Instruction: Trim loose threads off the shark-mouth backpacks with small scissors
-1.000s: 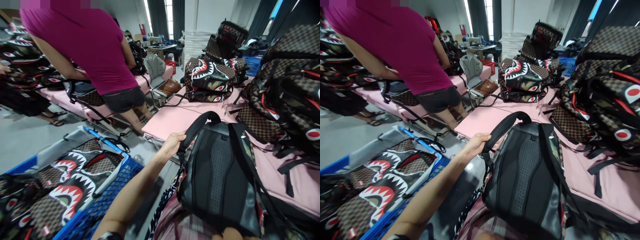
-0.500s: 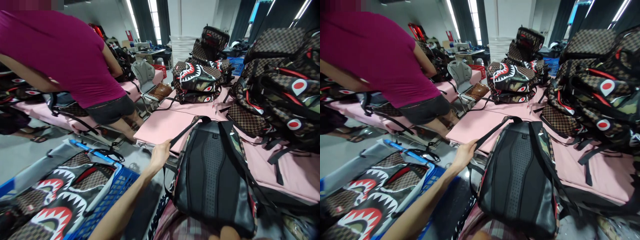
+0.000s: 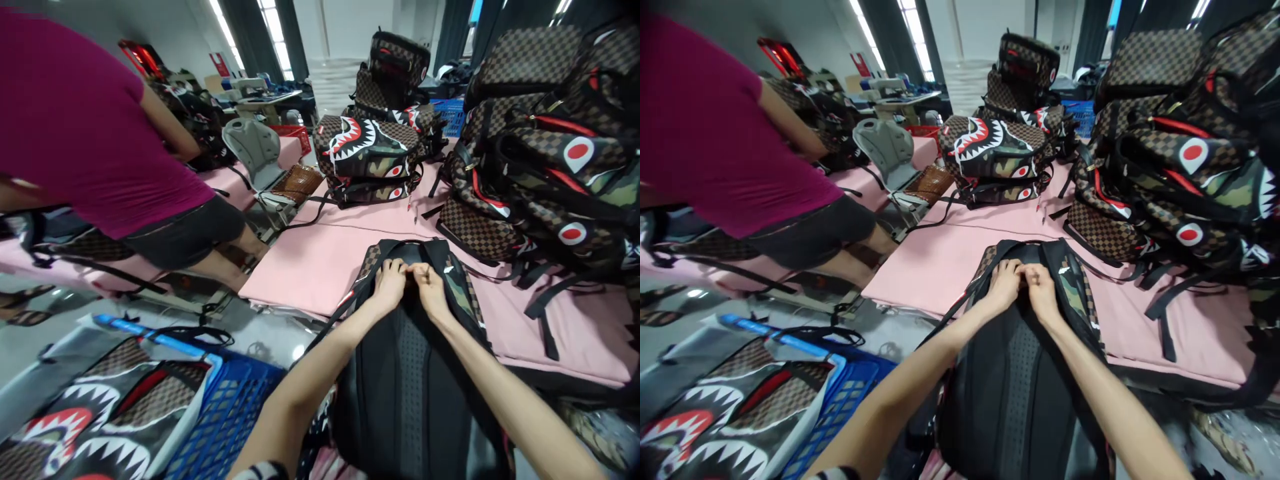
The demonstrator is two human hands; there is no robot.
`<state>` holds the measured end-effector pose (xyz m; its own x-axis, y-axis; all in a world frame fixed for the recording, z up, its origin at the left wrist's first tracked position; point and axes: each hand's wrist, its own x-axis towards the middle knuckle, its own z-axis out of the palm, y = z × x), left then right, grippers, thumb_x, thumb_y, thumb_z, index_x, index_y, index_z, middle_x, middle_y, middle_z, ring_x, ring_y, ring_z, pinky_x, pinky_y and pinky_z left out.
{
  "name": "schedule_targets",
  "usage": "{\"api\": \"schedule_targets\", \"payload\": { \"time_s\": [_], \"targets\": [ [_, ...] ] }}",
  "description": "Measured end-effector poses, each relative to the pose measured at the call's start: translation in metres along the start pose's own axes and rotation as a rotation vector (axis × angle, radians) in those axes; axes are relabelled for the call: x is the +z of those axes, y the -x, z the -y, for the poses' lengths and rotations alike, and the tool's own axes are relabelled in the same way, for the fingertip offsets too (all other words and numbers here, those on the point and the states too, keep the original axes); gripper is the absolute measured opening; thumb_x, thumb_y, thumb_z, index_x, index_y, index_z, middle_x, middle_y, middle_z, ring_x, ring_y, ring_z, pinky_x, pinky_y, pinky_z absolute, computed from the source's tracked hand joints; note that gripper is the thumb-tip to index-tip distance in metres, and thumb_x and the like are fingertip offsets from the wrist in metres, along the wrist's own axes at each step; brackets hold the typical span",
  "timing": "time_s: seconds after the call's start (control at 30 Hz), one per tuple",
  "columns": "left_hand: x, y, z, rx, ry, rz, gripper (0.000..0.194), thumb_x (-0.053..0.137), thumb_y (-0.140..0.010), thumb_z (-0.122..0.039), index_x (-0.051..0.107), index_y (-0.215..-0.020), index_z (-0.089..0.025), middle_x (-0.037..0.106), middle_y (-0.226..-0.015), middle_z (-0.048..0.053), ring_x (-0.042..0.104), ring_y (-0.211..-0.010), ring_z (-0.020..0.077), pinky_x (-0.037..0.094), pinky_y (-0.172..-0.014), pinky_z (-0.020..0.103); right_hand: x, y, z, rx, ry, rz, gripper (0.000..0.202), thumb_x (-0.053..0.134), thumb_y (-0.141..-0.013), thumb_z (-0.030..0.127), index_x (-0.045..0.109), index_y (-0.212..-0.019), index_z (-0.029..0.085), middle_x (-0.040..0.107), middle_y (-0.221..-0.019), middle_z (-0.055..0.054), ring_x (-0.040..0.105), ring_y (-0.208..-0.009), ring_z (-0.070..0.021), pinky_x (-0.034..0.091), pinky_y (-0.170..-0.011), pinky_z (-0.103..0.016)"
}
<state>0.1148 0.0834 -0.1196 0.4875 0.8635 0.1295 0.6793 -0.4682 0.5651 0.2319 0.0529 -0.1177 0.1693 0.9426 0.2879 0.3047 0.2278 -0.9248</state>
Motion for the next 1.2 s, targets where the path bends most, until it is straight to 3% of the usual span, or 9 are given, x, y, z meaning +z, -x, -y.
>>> {"api": "schedule_targets", "payload": {
  "time_s": [0.1, 0.23, 0.3, 0.4, 0.57, 0.7, 0.87, 0.97, 1.2],
  "targets": [
    [-0.008, -0.034, 0.013, 0.045, -0.225, 0.148, 0.036, 0.069, -0.07, -0.027, 0.058, -0.101, -0.014, 0.055, -0.104, 0.014, 0.046, -0.102, 0.0305, 0.039, -0.085, 0.042, -0.053, -0.029, -0.041, -0.085, 0.362, 0.155, 0.024, 0.038, -0.076, 0.015, 0.059, -0.086, 0.019, 0.06, -0.091, -0.007, 0.053, -0.091, -0.021, 0.039, -0.084, -0.034],
    [-0.003, -0.021, 0.016, 0.174, -0.327, 0.152, 0.024, 0.065, -0.075, -0.025, 0.057, -0.095, -0.014, 0.055, -0.096, 0.011, 0.049, -0.095, 0.0273, 0.038, -0.085, 0.041, -0.092, -0.04, -0.052, -0.162, 0.68, 0.378, 0.045, 0.035, -0.063, 0.0, 0.061, -0.096, 0.018, 0.061, -0.09, -0.006, 0.053, -0.087, -0.0187, 0.039, -0.078, -0.03],
    [0.007, 0.001, 0.015, 0.211, -0.371, 0.092, 0.013, 0.049, -0.084, -0.016, 0.056, -0.095, -0.014, 0.055, -0.097, 0.011, 0.048, -0.095, 0.0248, 0.039, -0.084, 0.039, -0.093, -0.033, -0.047, -0.24, 0.836, 0.492, 0.04, 0.037, -0.068, -0.001, 0.061, -0.093, 0.019, 0.06, -0.086, -0.005, 0.052, -0.083, -0.0189, 0.038, -0.071, -0.028],
    [0.025, 0.038, 0.02, 0.23, -0.383, 0.057, 0.024, 0.036, -0.089, -0.012, 0.056, -0.1, -0.016, 0.055, -0.099, 0.009, 0.048, -0.093, 0.0212, 0.04, -0.083, 0.034, -0.088, -0.004, -0.039, -0.356, 1.054, 0.534, 0.024, 0.04, -0.079, 0.007, 0.061, -0.083, 0.019, 0.056, -0.081, -0.006, 0.048, -0.078, -0.0199, 0.033, -0.062, -0.029],
    [0.044, 0.086, 0.033, 0.302, -0.292, 0.057, 0.026, 0.034, -0.092, -0.017, 0.056, -0.106, -0.019, 0.059, -0.095, 0.005, 0.048, -0.094, 0.0172, 0.042, -0.085, 0.028, -0.089, 0.063, -0.029, -0.538, 1.199, 0.629, 0.02, 0.044, -0.081, 0.008, 0.058, -0.086, 0.021, 0.054, -0.082, -0.004, 0.043, -0.077, -0.0202, 0.03, -0.065, -0.032],
    [0.046, 0.099, 0.035, 0.353, -0.254, 0.034, 0.028, 0.037, -0.089, -0.012, 0.056, -0.11, -0.016, 0.06, -0.098, 0.007, 0.048, -0.095, 0.0182, 0.043, -0.084, 0.029, -0.09, 0.087, -0.031, -0.539, 1.165, 0.564, 0.019, 0.045, -0.084, 0.009, 0.057, -0.091, 0.021, 0.054, -0.085, -0.003, 0.042, -0.079, -0.0189, 0.029, -0.067, -0.031],
    [0.044, 0.091, 0.033, 0.321, -0.216, 0.037, 0.031, 0.039, -0.085, -0.008, 0.057, -0.109, -0.017, 0.06, -0.098, 0.006, 0.049, -0.093, 0.0176, 0.045, -0.082, 0.029, -0.076, 0.07, -0.038, -0.502, 1.233, 0.549, 0.016, 0.046, -0.09, 0.023, 0.055, -0.078, 0.019, 0.05, -0.074, -0.003, 0.04, -0.074, -0.0191, 0.026, -0.062, -0.031],
    [0.034, 0.077, 0.028, 0.268, -0.221, 0.069, 0.027, 0.038, -0.088, -0.016, 0.06, -0.102, -0.02, 0.061, -0.094, 0.005, 0.052, -0.09, 0.0166, 0.045, -0.079, 0.027, -0.067, 0.058, -0.039, -0.508, 1.264, 0.561, 0.012, 0.047, -0.089, 0.018, 0.055, -0.079, 0.017, 0.051, -0.077, -0.004, 0.041, -0.076, -0.0198, 0.027, -0.063, -0.031],
    [0.016, 0.009, -0.002, -0.217, -0.342, 0.278, 0.045, 0.044, -0.083, -0.055, 0.068, -0.082, -0.017, 0.067, -0.082, 0.011, 0.063, -0.083, 0.0254, 0.045, -0.072, 0.033, -0.067, 0.065, -0.041, -0.639, 1.188, 0.548, 0.018, 0.046, -0.083, 0.005, 0.055, -0.072, 0.015, 0.051, -0.073, -0.005, 0.042, -0.073, -0.0188, 0.029, -0.061, -0.03]
  ]
}}
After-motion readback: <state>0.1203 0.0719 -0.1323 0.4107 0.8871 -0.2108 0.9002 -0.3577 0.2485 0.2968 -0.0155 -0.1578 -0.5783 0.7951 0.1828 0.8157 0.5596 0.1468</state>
